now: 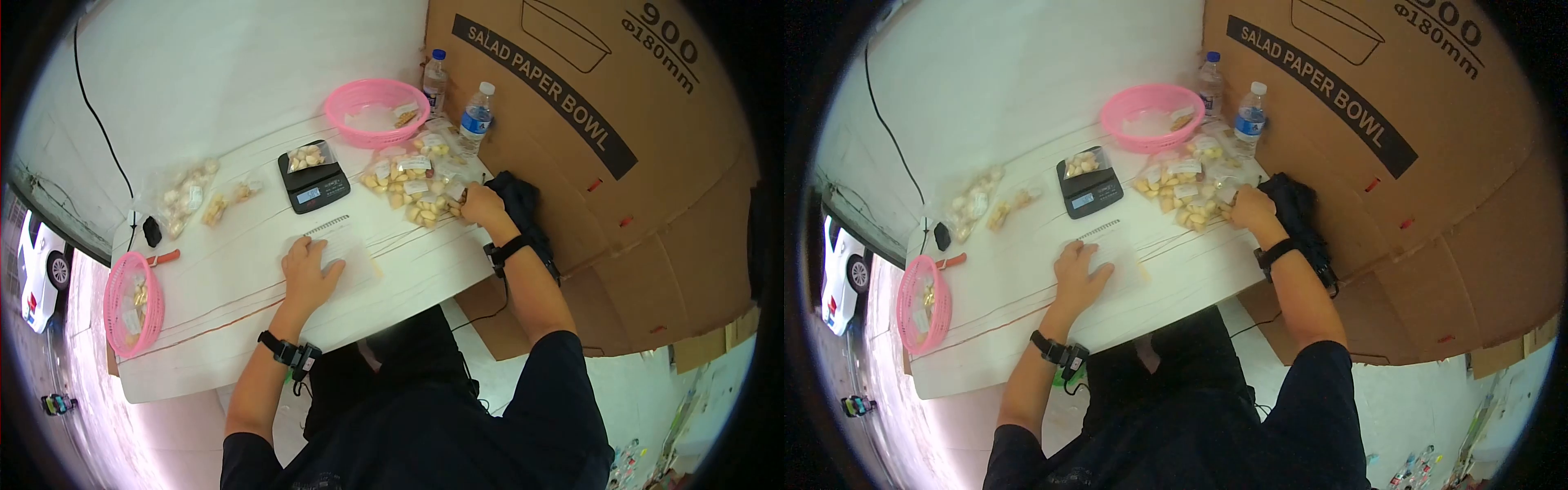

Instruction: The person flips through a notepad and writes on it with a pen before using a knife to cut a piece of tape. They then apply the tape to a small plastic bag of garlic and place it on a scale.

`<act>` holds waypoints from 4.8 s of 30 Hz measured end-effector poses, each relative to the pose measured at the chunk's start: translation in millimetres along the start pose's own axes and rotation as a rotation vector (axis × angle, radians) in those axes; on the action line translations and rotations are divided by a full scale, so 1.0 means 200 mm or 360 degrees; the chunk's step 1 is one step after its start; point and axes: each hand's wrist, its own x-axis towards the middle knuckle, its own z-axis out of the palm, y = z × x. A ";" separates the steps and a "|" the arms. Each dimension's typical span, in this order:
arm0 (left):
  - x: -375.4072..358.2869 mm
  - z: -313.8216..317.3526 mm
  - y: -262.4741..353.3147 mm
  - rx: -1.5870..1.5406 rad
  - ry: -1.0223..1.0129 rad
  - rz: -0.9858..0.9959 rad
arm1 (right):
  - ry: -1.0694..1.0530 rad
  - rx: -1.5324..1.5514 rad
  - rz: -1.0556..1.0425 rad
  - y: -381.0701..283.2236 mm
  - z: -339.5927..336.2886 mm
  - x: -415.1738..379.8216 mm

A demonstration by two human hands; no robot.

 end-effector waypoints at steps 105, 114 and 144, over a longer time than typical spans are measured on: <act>0.34 -0.14 -0.14 -0.0666 -0.0002 -0.0810 | 0.0029 0.2150 -0.0896 -0.51 -0.18 -0.35; 0.33 -0.21 -0.08 -0.1589 0.0039 -0.1206 | 0.0104 0.2144 -0.0846 -0.52 -0.08 -0.29; 0.17 -0.12 -0.07 -0.0191 -0.0471 -0.0055 | 0.0694 0.1001 -0.1488 -0.69 0.24 -0.25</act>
